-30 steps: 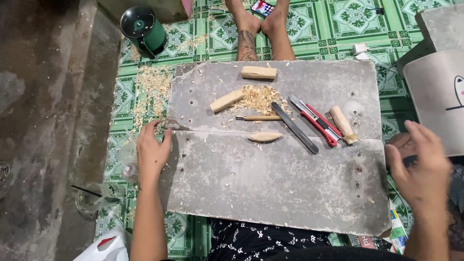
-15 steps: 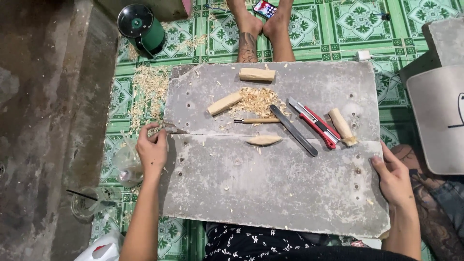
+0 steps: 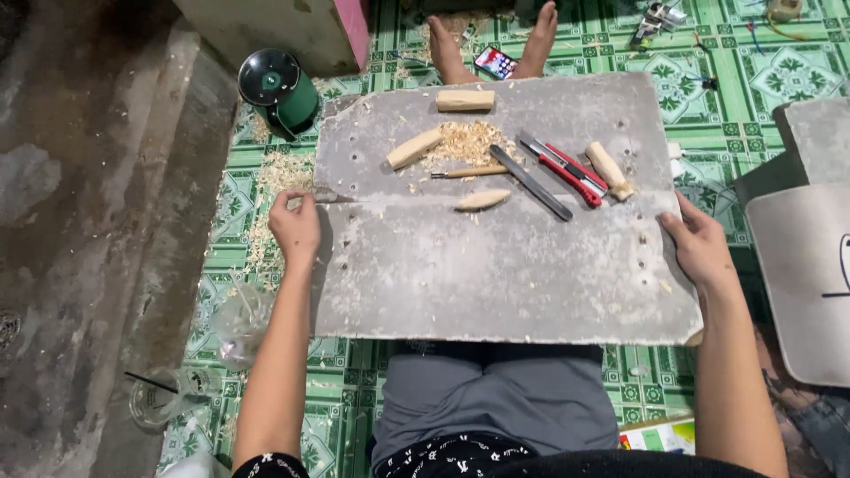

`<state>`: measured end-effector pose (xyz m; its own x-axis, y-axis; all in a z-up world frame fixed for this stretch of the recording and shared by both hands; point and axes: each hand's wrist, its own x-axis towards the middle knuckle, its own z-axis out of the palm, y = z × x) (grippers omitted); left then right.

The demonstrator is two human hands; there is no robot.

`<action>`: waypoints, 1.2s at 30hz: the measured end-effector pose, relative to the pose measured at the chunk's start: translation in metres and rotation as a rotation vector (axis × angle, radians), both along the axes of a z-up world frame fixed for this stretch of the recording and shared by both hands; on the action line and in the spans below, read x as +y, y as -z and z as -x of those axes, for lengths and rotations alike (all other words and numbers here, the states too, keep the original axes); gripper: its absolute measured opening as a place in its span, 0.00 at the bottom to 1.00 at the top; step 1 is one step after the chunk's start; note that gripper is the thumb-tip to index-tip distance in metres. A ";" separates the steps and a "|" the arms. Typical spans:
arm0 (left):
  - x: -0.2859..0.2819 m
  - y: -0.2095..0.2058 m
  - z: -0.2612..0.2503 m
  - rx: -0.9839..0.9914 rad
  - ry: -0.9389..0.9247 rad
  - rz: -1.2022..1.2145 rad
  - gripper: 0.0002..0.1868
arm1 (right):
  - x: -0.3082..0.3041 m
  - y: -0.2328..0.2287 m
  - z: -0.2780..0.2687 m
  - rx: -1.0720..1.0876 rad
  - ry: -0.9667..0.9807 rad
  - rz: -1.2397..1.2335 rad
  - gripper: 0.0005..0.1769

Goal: Carving and shaping small pieces of wood using a utility knife while sitting on the floor.

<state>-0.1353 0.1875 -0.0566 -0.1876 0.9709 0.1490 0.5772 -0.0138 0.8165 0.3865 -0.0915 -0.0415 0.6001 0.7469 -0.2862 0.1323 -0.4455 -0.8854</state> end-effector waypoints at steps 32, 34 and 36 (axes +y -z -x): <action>0.165 -0.004 -0.100 0.154 -0.099 -0.138 0.11 | 0.160 0.014 -0.060 -0.705 0.102 0.003 0.20; 0.170 0.000 -0.096 0.127 -0.121 -0.122 0.12 | 0.161 0.014 -0.059 -0.800 0.107 0.022 0.18; 0.170 -0.001 -0.099 0.129 -0.123 -0.122 0.13 | 0.160 -0.004 -0.044 -0.817 0.106 0.009 0.18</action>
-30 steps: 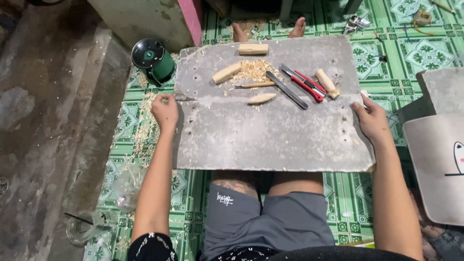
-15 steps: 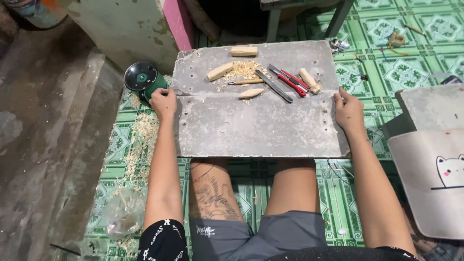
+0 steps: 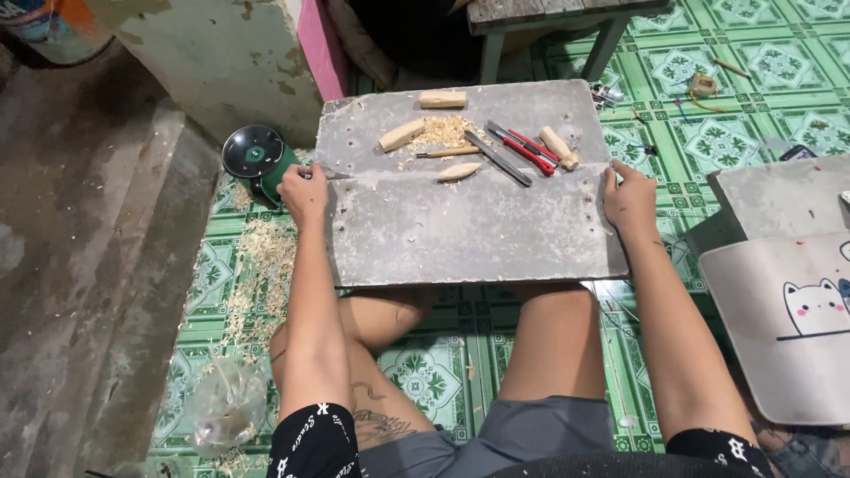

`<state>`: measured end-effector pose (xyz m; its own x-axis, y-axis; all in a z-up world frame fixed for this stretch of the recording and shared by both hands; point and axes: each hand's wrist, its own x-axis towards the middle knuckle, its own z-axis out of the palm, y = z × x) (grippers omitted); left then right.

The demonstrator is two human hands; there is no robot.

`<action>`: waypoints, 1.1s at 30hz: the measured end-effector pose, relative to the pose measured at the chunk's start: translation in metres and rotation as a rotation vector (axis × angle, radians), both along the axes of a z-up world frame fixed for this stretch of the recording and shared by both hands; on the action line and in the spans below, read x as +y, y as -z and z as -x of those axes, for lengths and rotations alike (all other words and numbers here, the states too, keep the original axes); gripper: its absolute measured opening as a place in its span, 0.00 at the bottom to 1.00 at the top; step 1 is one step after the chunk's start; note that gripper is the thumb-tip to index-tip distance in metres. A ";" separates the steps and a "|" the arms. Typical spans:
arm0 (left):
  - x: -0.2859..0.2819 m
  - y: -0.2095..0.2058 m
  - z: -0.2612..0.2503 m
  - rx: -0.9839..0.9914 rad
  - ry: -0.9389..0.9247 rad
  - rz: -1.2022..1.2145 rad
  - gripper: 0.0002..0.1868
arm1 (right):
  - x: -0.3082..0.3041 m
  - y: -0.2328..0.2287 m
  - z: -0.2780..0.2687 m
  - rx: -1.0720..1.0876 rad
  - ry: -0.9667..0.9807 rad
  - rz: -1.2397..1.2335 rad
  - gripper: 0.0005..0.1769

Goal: Carving and shaping small pieces of wood using a utility knife while sitting on the floor.

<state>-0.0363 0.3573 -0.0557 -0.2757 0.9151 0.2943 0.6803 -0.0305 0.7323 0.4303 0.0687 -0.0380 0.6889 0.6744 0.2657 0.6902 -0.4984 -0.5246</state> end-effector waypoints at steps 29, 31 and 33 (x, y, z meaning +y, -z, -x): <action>-0.050 -0.045 -0.013 0.035 0.122 0.183 0.24 | -0.011 -0.020 0.023 0.269 -0.019 0.062 0.23; -0.064 -0.058 -0.017 0.079 0.129 0.212 0.24 | -0.019 -0.026 0.030 0.276 -0.033 0.070 0.23; -0.072 -0.057 -0.015 0.082 0.127 0.232 0.24 | -0.023 -0.020 0.023 0.273 -0.033 0.104 0.23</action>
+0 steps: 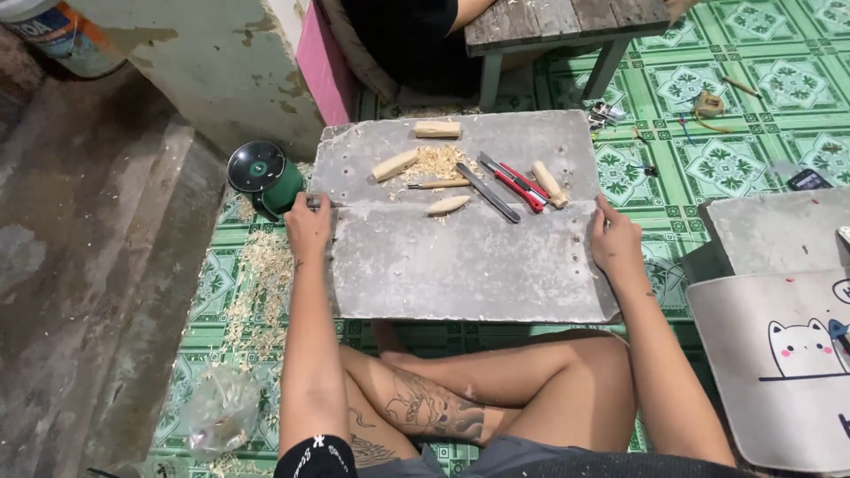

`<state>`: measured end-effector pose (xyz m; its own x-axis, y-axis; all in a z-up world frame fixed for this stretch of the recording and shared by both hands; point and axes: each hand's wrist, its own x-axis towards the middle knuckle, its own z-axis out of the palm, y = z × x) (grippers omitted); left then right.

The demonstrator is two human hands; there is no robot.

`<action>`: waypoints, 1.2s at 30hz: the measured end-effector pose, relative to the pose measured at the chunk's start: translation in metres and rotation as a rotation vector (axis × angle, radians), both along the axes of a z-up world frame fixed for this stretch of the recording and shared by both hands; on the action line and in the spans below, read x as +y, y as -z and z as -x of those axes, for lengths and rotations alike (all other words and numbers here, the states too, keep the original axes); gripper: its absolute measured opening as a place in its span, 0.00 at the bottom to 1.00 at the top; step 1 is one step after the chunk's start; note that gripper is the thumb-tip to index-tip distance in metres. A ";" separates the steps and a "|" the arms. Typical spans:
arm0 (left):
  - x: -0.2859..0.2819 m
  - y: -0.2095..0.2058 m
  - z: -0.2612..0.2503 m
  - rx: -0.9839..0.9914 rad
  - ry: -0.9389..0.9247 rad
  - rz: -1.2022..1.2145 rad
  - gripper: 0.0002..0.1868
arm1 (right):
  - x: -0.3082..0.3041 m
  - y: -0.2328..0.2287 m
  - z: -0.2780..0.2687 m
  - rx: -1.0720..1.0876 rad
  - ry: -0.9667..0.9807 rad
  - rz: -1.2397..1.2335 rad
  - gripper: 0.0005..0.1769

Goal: Carving and shaping small pieces of wood using a utility knife while sitting on the floor.

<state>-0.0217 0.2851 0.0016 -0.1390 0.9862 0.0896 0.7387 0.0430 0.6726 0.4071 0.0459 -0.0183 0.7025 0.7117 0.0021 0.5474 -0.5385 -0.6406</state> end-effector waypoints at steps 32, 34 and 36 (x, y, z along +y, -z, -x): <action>-0.056 -0.001 -0.030 0.351 0.521 -0.134 0.26 | -0.046 0.007 -0.001 -0.599 -0.296 -0.157 0.21; -0.060 0.020 -0.062 0.082 0.793 -0.438 0.15 | -0.021 0.032 0.004 -0.651 -0.330 -0.137 0.25; -0.075 0.027 -0.092 0.074 0.889 -0.395 0.18 | 0.000 0.006 0.040 -0.576 -0.393 -0.056 0.22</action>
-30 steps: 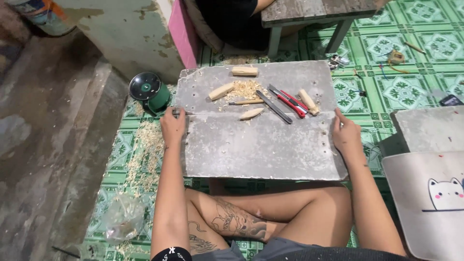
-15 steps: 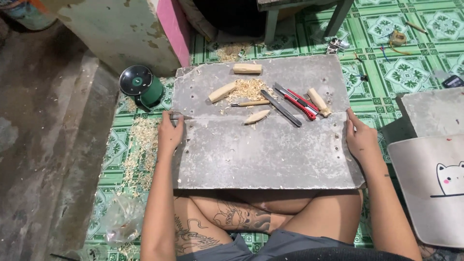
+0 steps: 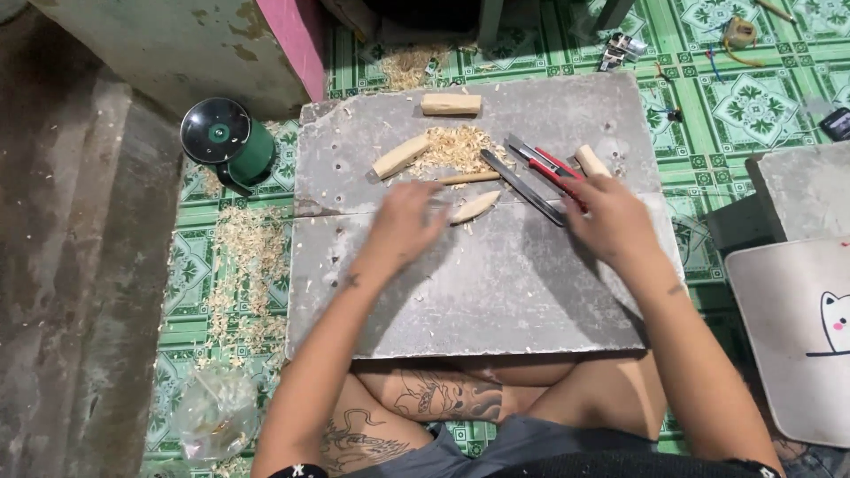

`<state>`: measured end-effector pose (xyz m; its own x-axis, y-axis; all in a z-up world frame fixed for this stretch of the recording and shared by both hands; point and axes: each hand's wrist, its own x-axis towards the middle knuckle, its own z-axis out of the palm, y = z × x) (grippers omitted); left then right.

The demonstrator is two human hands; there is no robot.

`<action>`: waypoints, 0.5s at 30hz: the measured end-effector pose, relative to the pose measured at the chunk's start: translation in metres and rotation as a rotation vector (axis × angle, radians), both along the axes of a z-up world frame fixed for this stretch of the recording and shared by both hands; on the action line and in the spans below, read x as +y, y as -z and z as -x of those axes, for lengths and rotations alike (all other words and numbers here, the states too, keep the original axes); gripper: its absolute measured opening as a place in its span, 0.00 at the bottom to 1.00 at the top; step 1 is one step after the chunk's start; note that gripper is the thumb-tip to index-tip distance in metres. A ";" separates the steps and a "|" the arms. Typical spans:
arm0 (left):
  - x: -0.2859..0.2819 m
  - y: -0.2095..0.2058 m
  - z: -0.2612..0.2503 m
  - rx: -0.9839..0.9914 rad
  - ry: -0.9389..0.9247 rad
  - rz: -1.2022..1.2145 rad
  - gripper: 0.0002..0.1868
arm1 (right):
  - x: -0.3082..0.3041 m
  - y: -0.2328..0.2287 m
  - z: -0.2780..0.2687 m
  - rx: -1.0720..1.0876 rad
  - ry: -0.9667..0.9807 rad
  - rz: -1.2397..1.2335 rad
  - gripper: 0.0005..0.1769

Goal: Carving and shaping small pieces of wood using a utility knife while sitting on the floor.

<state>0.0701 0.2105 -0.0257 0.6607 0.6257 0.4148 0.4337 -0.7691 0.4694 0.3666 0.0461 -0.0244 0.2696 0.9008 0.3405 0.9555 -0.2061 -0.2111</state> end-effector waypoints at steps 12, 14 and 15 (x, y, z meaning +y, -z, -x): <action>-0.001 0.003 -0.046 0.238 0.137 0.203 0.20 | 0.051 0.032 0.039 -0.113 -0.117 0.081 0.19; -0.001 0.001 -0.042 0.143 0.147 0.194 0.18 | 0.046 0.039 0.042 -0.162 -0.104 0.011 0.19; -0.001 0.003 -0.041 0.151 0.153 0.221 0.18 | 0.045 0.040 0.043 -0.173 -0.110 -0.024 0.18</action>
